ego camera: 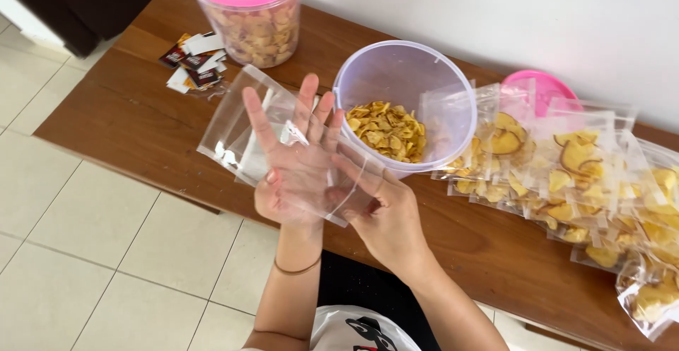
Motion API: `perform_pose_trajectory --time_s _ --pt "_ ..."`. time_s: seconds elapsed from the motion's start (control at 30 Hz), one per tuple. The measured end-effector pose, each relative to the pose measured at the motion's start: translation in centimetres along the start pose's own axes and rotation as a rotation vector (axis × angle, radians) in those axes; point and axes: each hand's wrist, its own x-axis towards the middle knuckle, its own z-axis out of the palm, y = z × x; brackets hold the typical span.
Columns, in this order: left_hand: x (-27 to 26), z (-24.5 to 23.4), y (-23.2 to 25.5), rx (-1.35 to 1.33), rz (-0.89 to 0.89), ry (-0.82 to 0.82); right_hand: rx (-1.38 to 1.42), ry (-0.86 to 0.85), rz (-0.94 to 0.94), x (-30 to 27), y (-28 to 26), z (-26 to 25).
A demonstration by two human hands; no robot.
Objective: Manually portioning snack chips from a large bowl into individual small plastic bags
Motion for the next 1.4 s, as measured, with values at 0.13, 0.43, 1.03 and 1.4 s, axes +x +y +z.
perform_pose_trajectory --time_s 0.13,0.43,1.03,1.4 --pt "0.6 1.3 0.5 -0.03 -0.076 -0.097 0.125 0.014 -0.136 0.4 -0.1 0.0" --pt "-1.4 -1.1 -0.8 -0.131 -0.103 -0.072 0.03 0.047 -0.214 0.9 0.7 0.3" --pt "1.7 -1.5 5.2 -0.048 -0.094 0.609 -0.755 -0.214 -0.514 12.7 0.2 -10.4" --pt "3.2 -3.7 3.8 -0.053 -0.073 0.937 -0.988 -0.825 -0.222 17.1 12.9 -2.8"
